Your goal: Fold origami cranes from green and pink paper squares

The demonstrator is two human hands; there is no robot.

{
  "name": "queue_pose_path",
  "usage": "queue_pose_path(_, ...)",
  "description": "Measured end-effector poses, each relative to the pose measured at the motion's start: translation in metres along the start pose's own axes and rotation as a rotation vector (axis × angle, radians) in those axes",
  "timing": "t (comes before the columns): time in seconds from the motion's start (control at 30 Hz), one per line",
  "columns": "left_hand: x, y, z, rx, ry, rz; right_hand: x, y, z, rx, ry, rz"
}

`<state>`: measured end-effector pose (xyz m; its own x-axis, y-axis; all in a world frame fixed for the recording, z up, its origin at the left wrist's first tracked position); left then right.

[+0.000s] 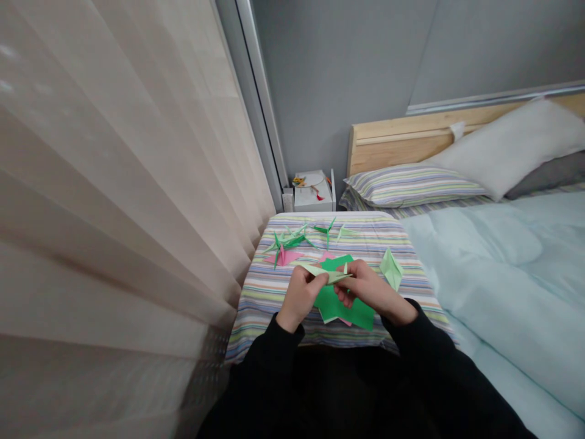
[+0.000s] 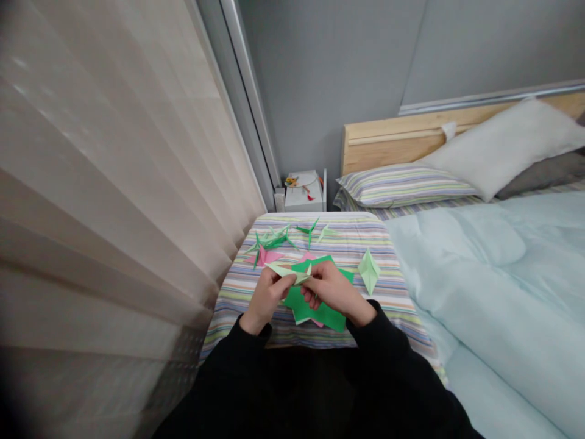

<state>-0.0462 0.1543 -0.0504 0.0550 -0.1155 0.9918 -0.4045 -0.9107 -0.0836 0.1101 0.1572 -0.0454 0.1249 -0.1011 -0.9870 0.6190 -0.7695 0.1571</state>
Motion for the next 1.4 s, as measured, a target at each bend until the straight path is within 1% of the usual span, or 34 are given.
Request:
queue_pose_path(0.1, 0.013, 0.0, -0.005, -0.218, -0.187, -0.024, -0.005, 0.006, -0.004, -0.02, 0.19, 0.065)
queue_pose_path(0.17, 0.019, -0.001, -0.008, -0.311, -0.305, -0.051, -0.008, 0.01, -0.006, -0.029, 0.29, 0.095)
queue_pose_path(0.2, 0.02, -0.002, -0.009, -0.345, -0.342, -0.065, -0.01, 0.012, -0.007, -0.051, 0.302, 0.101)
queue_pose_path(0.27, 0.021, -0.002, -0.01, -0.389, -0.371, -0.076, -0.013, 0.016, -0.008, -0.118, 0.259, 0.102)
queue_pose_path(0.33, 0.02, -0.002, -0.009, -0.406, -0.317, -0.087, -0.013, 0.018, -0.008, -0.183, 0.179, 0.103)
queue_pose_path(0.47, 0.015, 0.001, -0.001, -0.438, -0.017, -0.161, -0.01, 0.019, -0.008, -0.241, 0.05, 0.1)
queue_pose_path(0.57, 0.013, 0.003, 0.004, -0.444, 0.142, -0.193, -0.008, 0.02, -0.007, -0.264, -0.049, 0.09)
queue_pose_path(0.63, 0.013, 0.005, 0.006, -0.444, 0.197, -0.22, -0.006, 0.022, -0.008, -0.277, -0.14, 0.077)
queue_pose_path(0.77, 0.013, 0.007, 0.007, -0.464, 0.301, -0.278, -0.002, 0.025, -0.008, -0.349, -0.352, 0.068)
queue_pose_path(0.9, 0.005, 0.008, 0.012, -0.491, 0.482, -0.311, 0.006, 0.023, -0.009, -0.396, -0.498, 0.045)
queue_pose_path(1.0, -0.005, 0.006, 0.016, -0.443, 0.614, -0.316, 0.014, 0.018, -0.009, -0.389, -0.591, 0.032)
queue_pose_path(1.07, -0.01, 0.005, 0.017, -0.408, 0.661, -0.306, 0.021, 0.013, -0.009, -0.379, -0.639, 0.032)
queue_pose_path(1.2, -0.017, 0.004, 0.017, -0.4, 0.732, -0.304, 0.03, 0.006, -0.007, -0.391, -0.733, 0.032)
queue_pose_path(1.27, -0.019, 0.002, 0.016, -0.379, 0.801, -0.304, 0.031, 0.004, -0.004, -0.379, -0.787, 0.022)
queue_pose_path(1.4, -0.023, -0.003, 0.015, -0.249, 1.011, -0.361, 0.029, 0.001, 0.002, -0.298, -0.828, -0.031)
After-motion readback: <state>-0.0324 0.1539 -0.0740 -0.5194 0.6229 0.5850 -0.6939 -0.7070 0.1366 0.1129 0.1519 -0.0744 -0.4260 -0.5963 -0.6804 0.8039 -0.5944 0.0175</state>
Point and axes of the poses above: each hand's wrist, its own y-axis away from the middle knuckle, its own z-axis out of the palm, x = y × z, the point moved 2 cm from there along -y, towards the middle knuckle, and after that the axes turned 13 degrees about -x, right-handed, at the moved point
